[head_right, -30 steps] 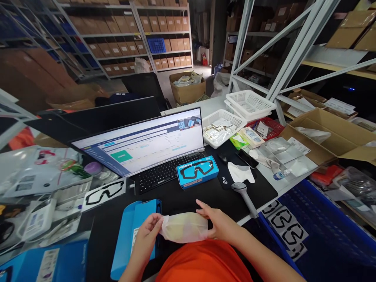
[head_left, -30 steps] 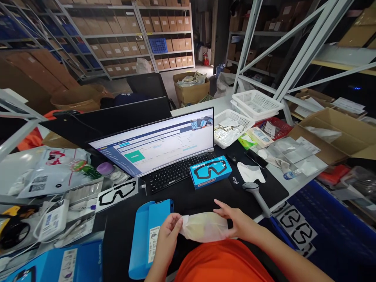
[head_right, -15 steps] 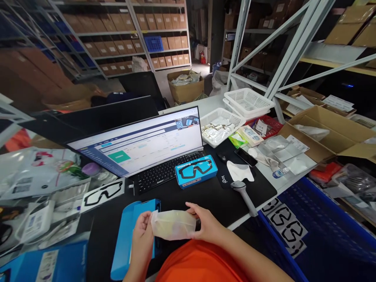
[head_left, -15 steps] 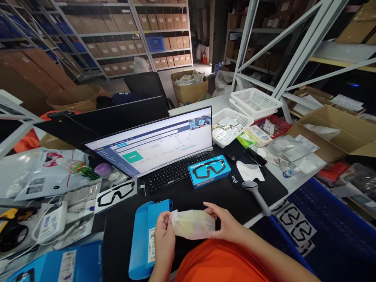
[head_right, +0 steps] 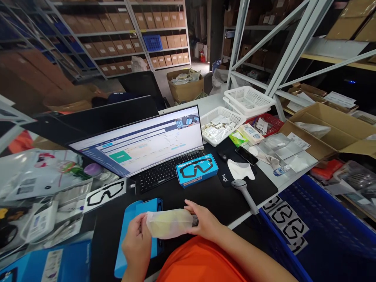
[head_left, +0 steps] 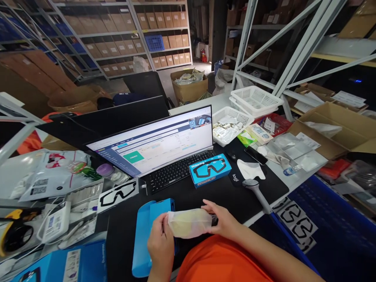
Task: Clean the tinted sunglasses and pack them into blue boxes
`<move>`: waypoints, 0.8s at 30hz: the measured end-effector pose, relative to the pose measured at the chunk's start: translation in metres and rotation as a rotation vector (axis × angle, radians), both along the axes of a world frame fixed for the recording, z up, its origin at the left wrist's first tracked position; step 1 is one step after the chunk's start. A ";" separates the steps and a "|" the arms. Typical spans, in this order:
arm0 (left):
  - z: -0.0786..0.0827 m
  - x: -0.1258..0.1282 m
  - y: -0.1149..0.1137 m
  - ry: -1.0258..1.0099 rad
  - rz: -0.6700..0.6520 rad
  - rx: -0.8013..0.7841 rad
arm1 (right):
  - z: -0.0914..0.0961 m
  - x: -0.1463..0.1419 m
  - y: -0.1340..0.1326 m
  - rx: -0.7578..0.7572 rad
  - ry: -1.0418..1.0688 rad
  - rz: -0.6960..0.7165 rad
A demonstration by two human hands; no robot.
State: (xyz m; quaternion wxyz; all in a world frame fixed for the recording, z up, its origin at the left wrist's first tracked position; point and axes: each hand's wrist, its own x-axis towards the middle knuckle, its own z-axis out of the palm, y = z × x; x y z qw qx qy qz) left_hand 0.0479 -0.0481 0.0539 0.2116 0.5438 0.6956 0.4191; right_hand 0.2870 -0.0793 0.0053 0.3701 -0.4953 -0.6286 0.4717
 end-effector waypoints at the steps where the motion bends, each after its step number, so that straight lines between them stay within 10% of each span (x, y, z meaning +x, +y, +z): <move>1: 0.000 0.000 -0.001 0.023 -0.007 0.021 | 0.000 0.001 -0.001 0.016 -0.030 -0.006; 14: -0.012 -0.021 0.033 -0.688 0.166 -0.262 | -0.006 -0.003 -0.010 -0.046 -0.028 -0.060; 20: -0.033 -0.028 0.065 -0.665 0.318 -0.134 | -0.019 0.064 -0.031 -0.048 -0.130 -0.252; 24: -0.061 0.001 0.082 -0.723 0.165 -0.196 | -0.019 0.107 -0.051 0.064 -0.343 -0.428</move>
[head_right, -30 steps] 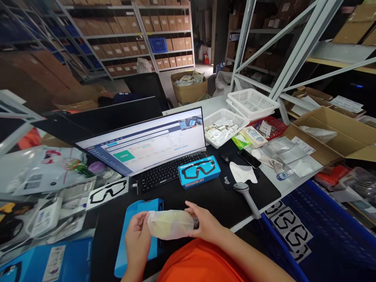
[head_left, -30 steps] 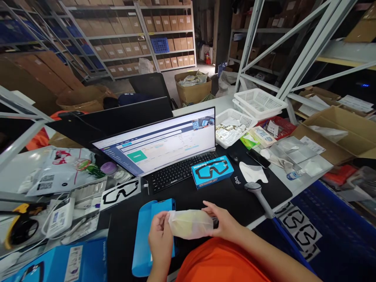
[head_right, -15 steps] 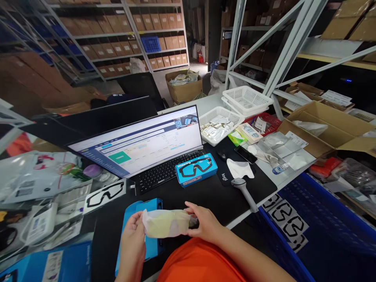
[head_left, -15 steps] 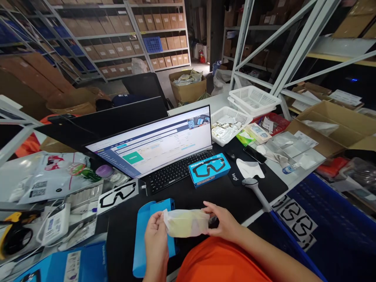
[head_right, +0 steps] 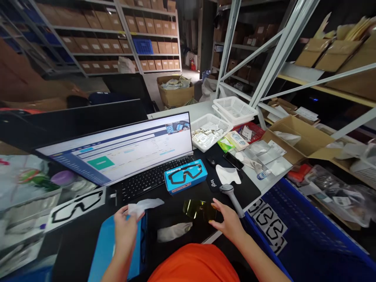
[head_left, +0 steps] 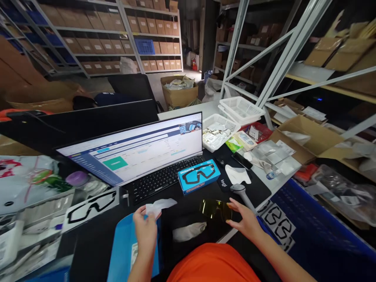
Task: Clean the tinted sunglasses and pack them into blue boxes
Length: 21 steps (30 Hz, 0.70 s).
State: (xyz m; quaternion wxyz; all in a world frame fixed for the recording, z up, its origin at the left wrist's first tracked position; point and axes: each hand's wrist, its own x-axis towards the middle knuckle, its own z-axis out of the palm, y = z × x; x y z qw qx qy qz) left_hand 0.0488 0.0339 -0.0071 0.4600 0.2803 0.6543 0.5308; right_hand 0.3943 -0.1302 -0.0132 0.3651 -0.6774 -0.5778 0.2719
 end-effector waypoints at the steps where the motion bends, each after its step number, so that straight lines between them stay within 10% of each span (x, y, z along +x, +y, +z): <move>1: -0.006 0.010 0.003 -0.020 -0.054 -0.010 | 0.002 0.004 -0.003 0.021 -0.037 -0.016; 11: -0.019 0.042 0.018 0.117 -0.387 -0.031 | 0.022 -0.022 -0.002 0.230 -0.118 0.025; 17: 0.015 0.024 -0.007 0.564 -0.410 0.180 | 0.028 -0.027 0.010 0.240 -0.173 0.130; 21: 0.047 0.031 -0.048 0.989 -0.783 0.509 | 0.031 -0.030 0.022 0.175 -0.228 0.231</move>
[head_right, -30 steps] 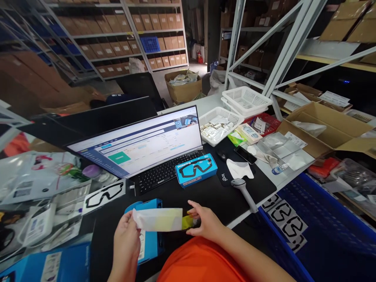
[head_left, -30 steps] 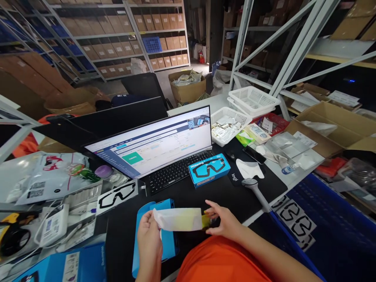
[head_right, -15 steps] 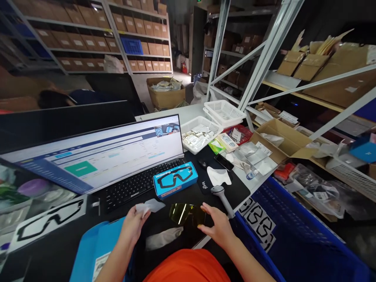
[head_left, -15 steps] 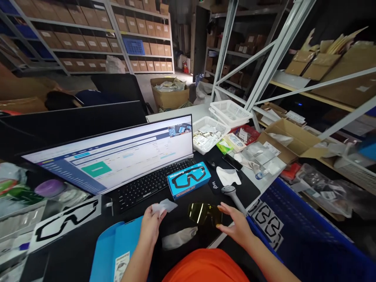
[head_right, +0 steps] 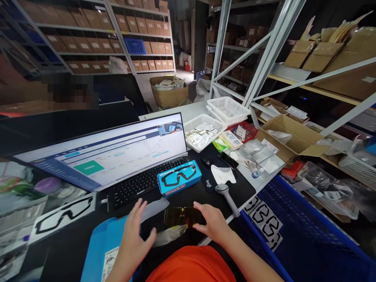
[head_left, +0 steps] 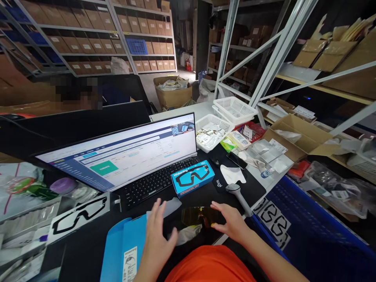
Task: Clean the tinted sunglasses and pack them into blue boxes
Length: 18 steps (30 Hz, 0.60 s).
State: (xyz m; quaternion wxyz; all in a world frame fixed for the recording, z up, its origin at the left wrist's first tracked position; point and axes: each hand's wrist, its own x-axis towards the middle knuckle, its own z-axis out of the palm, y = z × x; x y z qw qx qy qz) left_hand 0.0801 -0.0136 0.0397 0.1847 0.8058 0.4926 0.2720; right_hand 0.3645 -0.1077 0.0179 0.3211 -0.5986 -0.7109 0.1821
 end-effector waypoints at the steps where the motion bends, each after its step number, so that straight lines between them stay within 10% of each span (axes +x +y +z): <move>1: 0.006 0.004 -0.009 0.049 -0.089 0.014 | 0.001 -0.002 0.004 -0.025 -0.027 0.028; 10: -0.007 0.024 -0.019 0.159 -0.239 -0.135 | 0.021 -0.026 0.024 -0.069 -0.191 0.385; 18: -0.018 -0.009 -0.028 -0.193 0.096 -0.492 | 0.012 0.092 0.079 -0.210 -0.121 -0.326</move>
